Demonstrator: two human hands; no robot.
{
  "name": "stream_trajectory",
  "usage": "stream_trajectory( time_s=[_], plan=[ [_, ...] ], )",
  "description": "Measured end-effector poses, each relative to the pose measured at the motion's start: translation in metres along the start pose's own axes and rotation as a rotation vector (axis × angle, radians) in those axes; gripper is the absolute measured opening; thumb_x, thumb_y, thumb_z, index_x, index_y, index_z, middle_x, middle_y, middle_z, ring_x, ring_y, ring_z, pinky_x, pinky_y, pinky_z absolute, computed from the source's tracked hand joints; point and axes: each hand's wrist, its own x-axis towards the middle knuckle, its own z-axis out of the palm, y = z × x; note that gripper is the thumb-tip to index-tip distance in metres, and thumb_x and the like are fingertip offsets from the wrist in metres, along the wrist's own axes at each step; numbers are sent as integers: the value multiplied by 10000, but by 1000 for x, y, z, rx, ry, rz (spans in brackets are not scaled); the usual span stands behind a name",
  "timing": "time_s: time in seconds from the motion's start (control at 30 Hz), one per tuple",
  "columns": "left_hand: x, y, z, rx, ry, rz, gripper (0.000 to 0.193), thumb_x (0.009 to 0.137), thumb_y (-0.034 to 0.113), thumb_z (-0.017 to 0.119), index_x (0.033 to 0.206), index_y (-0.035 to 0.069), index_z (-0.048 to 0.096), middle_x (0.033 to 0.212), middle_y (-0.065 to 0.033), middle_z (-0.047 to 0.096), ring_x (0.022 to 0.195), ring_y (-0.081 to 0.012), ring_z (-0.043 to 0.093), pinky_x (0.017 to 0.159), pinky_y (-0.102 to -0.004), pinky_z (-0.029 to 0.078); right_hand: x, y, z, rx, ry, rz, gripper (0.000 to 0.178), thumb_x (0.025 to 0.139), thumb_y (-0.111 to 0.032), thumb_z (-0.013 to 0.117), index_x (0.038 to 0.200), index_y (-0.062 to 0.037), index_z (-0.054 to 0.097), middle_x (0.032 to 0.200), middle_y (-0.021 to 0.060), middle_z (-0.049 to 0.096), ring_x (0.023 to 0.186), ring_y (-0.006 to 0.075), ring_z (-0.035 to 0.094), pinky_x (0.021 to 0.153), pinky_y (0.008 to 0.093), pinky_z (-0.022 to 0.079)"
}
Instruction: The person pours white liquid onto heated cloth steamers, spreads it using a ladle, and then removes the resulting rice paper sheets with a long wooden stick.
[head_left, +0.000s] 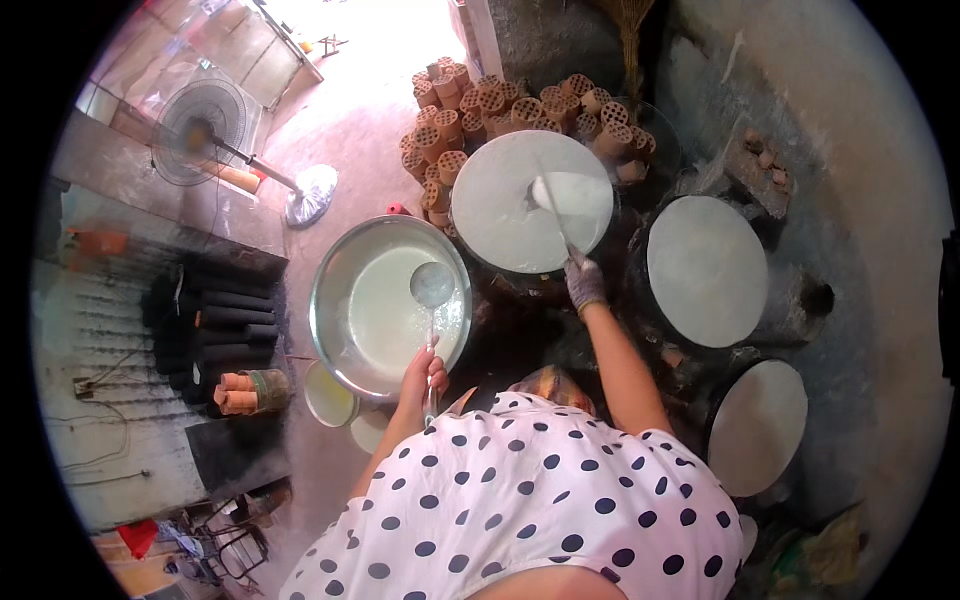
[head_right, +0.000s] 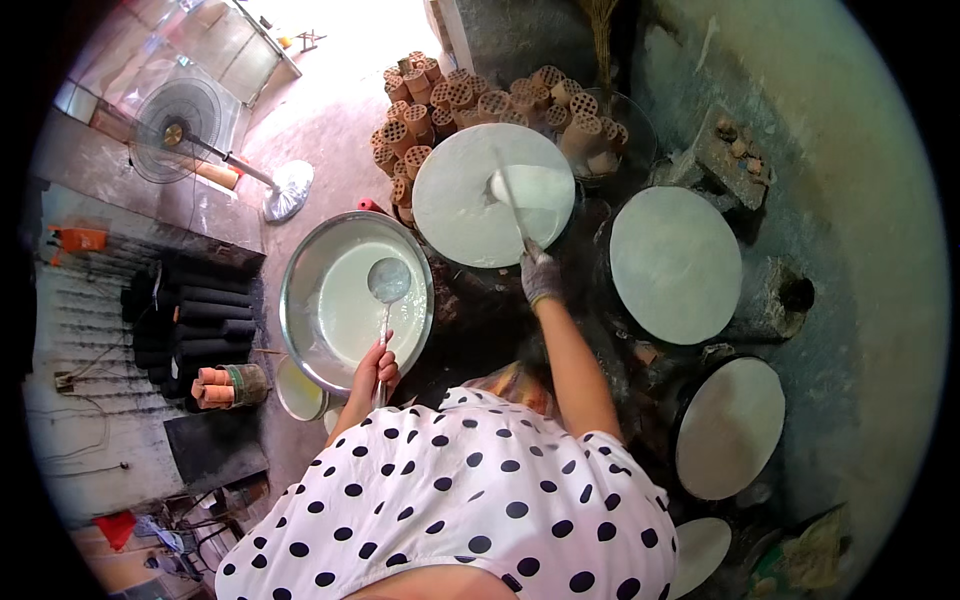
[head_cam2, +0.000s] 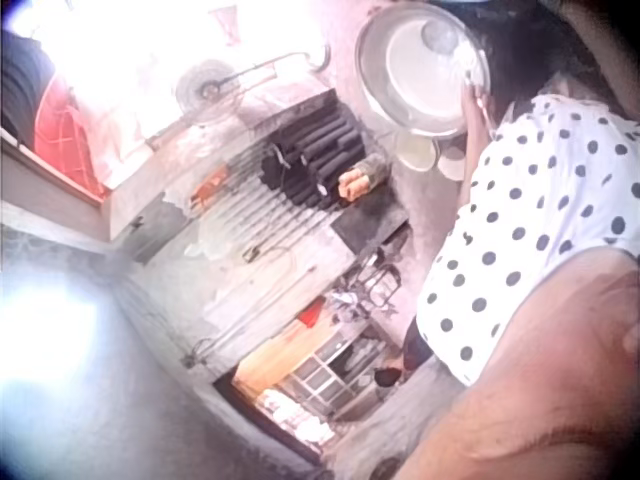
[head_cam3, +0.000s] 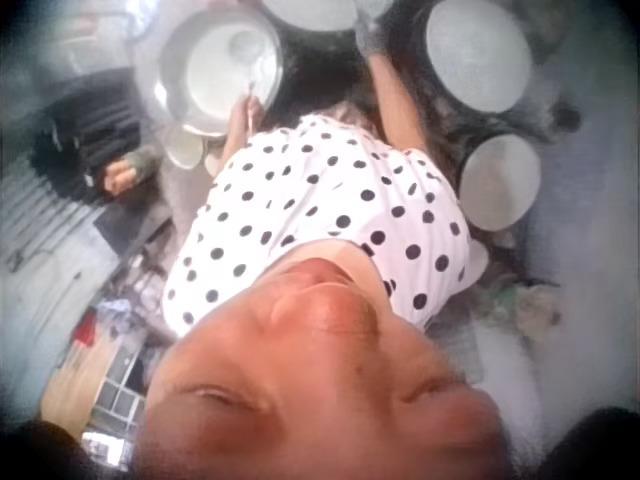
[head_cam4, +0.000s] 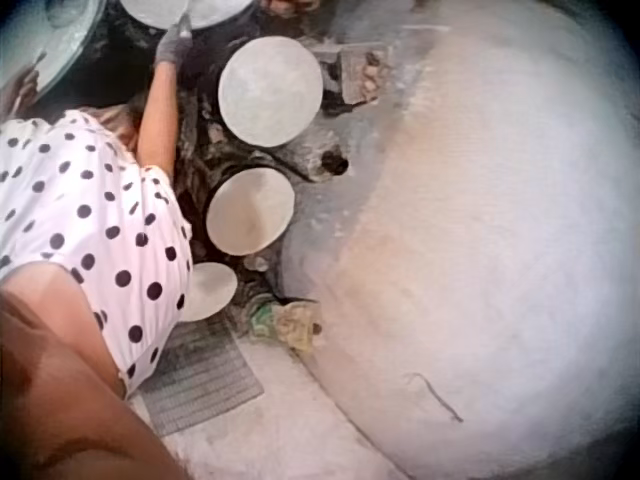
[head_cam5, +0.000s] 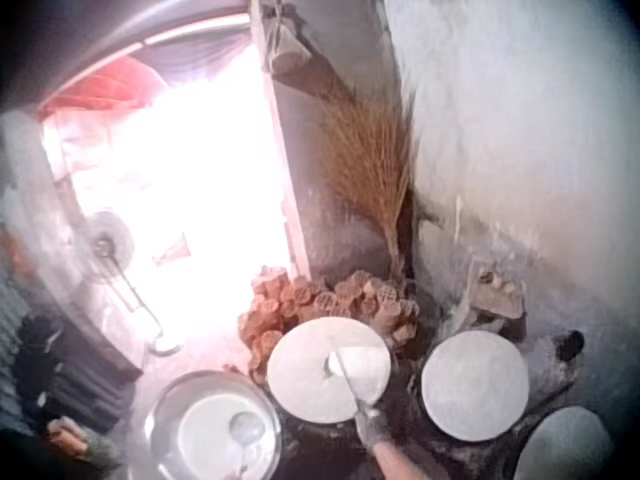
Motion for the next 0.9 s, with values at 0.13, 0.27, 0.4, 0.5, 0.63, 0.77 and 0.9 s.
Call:
stream_trajectory(
  time_s=[0.13,0.27,0.4,0.5,0.63,0.77,0.9],
  plan=[
    [-18,32,-2,87,31,10,302,989,218,417,1287,171,433,603,57,373,425,-55,361,390,-222,319,-31,-20,-5,57,101,200,402,891,-313,584,1239,-114,588,1139,186,634,1023,289,630,891,347,457],
    [-4,4,1,36,-19,-38,304,988,219,422,1288,168,439,603,57,373,423,-55,353,390,-223,315,-18,21,-26,34,1,290,355,888,-325,588,1179,-129,639,1100,150,665,961,247,643,858,345,464],
    [-6,8,-3,24,-27,-44,299,983,219,426,1277,165,430,604,45,380,420,-69,353,399,-224,312,6,24,-41,9,150,105,364,880,-338,601,1181,-138,643,981,136,694,856,226,639,792,346,479],
    [-7,7,-5,47,-45,-14,301,982,215,425,1279,166,422,600,39,381,418,-78,367,404,-230,316,-9,12,-44,114,-94,358,365,894,-337,577,1192,-135,636,1008,148,688,902,231,635,826,341,473],
    [2,8,-5,96,-47,-35,311,977,211,430,1283,156,424,601,37,389,410,-79,374,404,-234,327,2,6,-54,-53,-27,-106,358,911,-324,552,1210,-141,625,1018,151,683,907,223,626,843,333,465],
    [33,16,26,307,-59,-105,325,980,180,407,1302,147,433,591,45,375,412,-72,339,409,-222,296,19,24,-60,-131,-50,9,372,903,-349,572,1206,-138,623,1103,171,652,962,228,628,873,340,450],
    [85,30,45,490,-27,-69,312,969,162,409,1271,107,463,610,21,422,413,-84,370,396,-222,308,-31,-25,-70,-519,-240,-109,382,889,-321,566,1238,-169,592,956,187,651,938,338,617,836,431,468]
  ],
)
